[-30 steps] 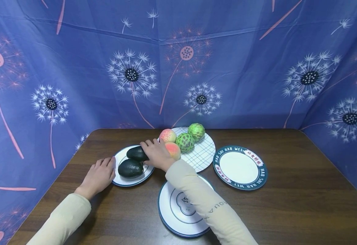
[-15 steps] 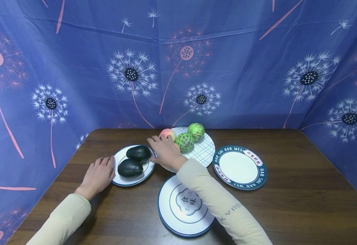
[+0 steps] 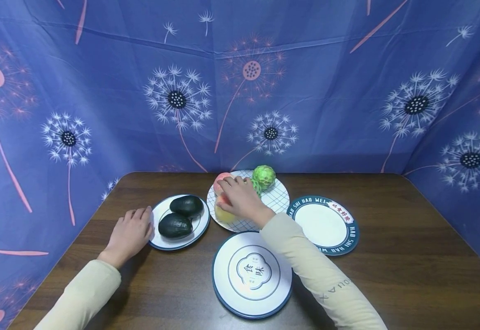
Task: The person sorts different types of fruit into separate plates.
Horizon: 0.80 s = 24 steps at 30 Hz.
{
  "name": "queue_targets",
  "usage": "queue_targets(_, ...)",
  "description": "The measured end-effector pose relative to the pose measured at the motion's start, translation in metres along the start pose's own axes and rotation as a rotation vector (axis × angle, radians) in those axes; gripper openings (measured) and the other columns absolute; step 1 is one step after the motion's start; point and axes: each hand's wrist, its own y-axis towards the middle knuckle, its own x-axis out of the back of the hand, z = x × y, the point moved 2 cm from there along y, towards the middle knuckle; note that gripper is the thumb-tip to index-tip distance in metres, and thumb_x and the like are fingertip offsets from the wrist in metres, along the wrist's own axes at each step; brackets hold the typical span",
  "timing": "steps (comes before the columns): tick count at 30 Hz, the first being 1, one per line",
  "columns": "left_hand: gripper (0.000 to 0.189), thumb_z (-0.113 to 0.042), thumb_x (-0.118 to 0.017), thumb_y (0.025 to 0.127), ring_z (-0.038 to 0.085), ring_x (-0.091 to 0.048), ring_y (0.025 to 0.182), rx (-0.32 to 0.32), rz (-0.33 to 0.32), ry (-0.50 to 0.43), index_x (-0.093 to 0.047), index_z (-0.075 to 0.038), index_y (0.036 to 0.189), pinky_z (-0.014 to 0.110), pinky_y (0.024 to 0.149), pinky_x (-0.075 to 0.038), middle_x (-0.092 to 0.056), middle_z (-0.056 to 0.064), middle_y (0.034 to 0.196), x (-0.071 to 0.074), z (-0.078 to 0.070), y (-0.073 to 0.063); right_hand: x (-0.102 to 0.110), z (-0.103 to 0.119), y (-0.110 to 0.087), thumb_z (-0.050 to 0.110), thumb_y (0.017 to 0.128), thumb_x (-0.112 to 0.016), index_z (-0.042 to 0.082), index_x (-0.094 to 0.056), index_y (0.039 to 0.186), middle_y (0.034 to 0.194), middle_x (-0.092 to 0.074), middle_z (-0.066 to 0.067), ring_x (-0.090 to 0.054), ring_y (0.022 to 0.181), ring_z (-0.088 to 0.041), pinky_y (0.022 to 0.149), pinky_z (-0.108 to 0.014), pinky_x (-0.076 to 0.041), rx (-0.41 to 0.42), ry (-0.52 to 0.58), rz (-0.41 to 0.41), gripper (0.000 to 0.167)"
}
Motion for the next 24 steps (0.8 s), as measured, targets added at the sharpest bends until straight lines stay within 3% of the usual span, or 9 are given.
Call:
queue_targets(12,0.047,-0.021,-0.052,0.088,0.045,-0.049,0.109,-0.004,-0.089,0.01,-0.047,0.005,0.127,0.057,0.085,-0.043,-0.054,0.025,0.12,0.018,-0.011,0.005,0.004,-0.028,-0.015,0.039,0.09,-0.051,0.012,-0.046,0.132,0.13,-0.051,-0.009,-0.048,0.115,-0.031,0.096,-0.052,-0.037,-0.07,0.031,-0.021,0.05)
queue_targets(24,0.046,-0.021,-0.055,0.087,0.041,-0.05,0.108,-0.077,-0.174,0.008,-0.049,0.001,0.127,0.055,0.084,-0.045,-0.056,0.02,0.118,0.033,-0.032,0.011,0.001,-0.05,-0.026,0.032,0.09,-0.054,0.012,-0.049,0.129,0.127,-0.052,-0.008,-0.048,0.113,-0.029,0.099,-0.056,-0.034,-0.088,0.016,-0.019,0.044)
